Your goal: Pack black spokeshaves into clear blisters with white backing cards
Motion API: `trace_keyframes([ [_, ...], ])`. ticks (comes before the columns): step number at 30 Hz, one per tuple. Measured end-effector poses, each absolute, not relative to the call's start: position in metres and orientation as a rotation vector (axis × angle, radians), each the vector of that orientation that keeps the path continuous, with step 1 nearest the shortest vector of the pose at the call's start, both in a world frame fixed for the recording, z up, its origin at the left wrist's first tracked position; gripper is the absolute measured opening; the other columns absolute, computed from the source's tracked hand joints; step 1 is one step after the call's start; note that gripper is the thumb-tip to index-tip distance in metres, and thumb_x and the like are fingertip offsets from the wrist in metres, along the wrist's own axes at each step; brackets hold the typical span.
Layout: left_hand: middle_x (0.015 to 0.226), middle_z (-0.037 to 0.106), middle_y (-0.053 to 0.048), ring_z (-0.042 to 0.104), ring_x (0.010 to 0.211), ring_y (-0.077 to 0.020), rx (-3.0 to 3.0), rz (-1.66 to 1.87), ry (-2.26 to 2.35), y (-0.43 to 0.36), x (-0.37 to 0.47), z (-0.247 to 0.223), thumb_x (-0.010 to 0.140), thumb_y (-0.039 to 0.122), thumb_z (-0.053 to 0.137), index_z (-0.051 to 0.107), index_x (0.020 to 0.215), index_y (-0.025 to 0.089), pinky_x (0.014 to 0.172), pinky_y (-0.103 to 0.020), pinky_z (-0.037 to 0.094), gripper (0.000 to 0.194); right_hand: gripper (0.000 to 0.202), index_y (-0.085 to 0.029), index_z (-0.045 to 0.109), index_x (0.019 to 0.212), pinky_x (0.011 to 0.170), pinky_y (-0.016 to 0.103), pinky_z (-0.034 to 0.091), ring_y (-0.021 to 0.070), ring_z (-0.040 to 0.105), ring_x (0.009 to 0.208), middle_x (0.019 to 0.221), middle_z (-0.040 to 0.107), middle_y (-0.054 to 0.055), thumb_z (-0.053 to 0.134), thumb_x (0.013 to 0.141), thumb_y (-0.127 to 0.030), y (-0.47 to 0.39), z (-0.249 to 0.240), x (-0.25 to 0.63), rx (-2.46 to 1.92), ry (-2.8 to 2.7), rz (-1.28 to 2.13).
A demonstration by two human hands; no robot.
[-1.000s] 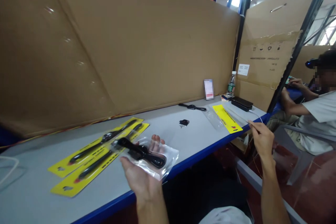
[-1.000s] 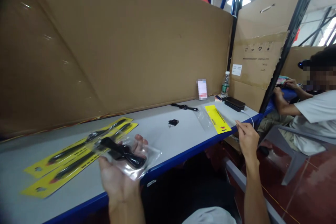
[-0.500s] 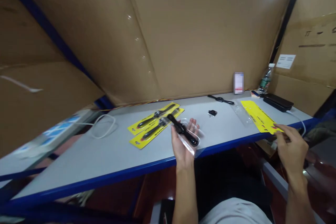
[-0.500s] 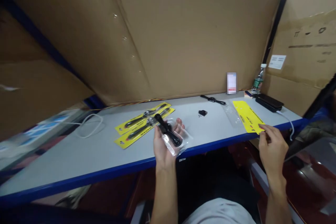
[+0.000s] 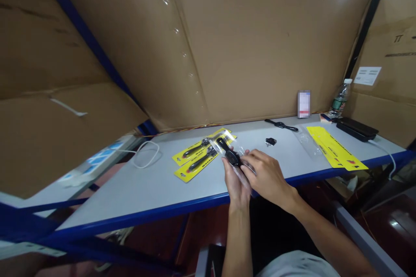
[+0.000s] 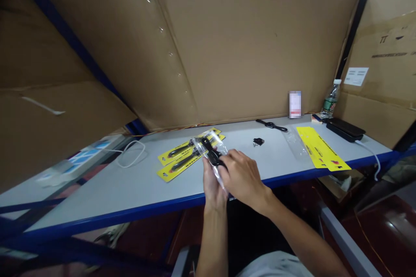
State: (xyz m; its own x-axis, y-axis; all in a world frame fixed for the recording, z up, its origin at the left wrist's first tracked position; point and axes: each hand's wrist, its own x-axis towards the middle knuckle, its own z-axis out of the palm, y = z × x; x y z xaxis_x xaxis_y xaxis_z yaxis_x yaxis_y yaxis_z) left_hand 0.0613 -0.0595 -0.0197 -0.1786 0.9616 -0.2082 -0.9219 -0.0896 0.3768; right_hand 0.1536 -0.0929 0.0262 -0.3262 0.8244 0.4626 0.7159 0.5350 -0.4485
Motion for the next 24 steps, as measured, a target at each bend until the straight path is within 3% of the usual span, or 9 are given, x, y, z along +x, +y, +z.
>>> trace_keyframes([
  [7,0.103,0.074,-0.005,0.071,0.091,-0.0149,0.136,1.671,0.414,-0.062,0.062,-0.015,0.108,0.049,0.035,0.07,0.125,0.021,0.088,-0.025,0.055,0.049,0.031,-0.02,0.07,0.119,0.079,0.031,0.05,0.0216,0.07,0.094,0.116,0.069,0.009,0.05,0.104,-0.039,-0.071,0.028,0.126,-1.459,-2.227,0.147],
  [12,0.098,0.072,-0.002,0.071,0.086,-0.0156,0.14,1.652,0.393,-0.06,0.062,-0.019,0.106,0.05,0.041,0.069,0.127,0.025,0.085,-0.028,0.056,0.043,0.031,-0.018,0.068,0.119,0.077,0.031,0.049,0.0241,0.071,0.097,0.115,0.071,0.011,0.043,0.106,-0.031,-0.071,0.026,0.121,-1.495,-2.252,0.095],
  [18,0.086,0.071,-0.001,0.07,0.08,-0.015,0.174,1.569,0.366,-0.055,0.063,-0.023,0.102,0.051,0.051,0.073,0.101,0.02,0.084,-0.027,0.056,0.038,0.032,-0.018,0.066,0.121,0.076,0.031,0.047,0.026,0.072,0.093,0.106,0.076,0.013,0.04,0.102,-0.02,-0.061,0.028,0.12,-1.527,-2.279,0.099],
  [21,0.103,0.075,-0.005,0.072,0.095,-0.0159,0.207,1.605,0.396,-0.053,0.064,-0.023,0.104,0.043,0.049,0.072,0.117,0.018,0.094,-0.027,0.054,0.036,0.035,-0.021,0.068,0.122,0.081,0.032,0.047,0.0262,0.072,0.095,0.104,0.077,0.011,0.042,0.098,-0.018,-0.044,0.024,0.129,-1.513,-2.206,0.239],
  [24,0.122,0.073,-0.008,0.07,0.108,-0.0155,0.309,1.648,0.412,-0.051,0.065,-0.023,0.105,0.037,0.048,0.058,0.144,0.025,0.098,-0.027,0.052,0.042,0.035,-0.022,0.073,0.112,0.086,0.029,0.047,0.0227,0.07,0.101,0.106,0.078,0.007,0.043,0.095,-0.015,-0.025,0.013,0.14,-1.34,-1.982,0.548],
])
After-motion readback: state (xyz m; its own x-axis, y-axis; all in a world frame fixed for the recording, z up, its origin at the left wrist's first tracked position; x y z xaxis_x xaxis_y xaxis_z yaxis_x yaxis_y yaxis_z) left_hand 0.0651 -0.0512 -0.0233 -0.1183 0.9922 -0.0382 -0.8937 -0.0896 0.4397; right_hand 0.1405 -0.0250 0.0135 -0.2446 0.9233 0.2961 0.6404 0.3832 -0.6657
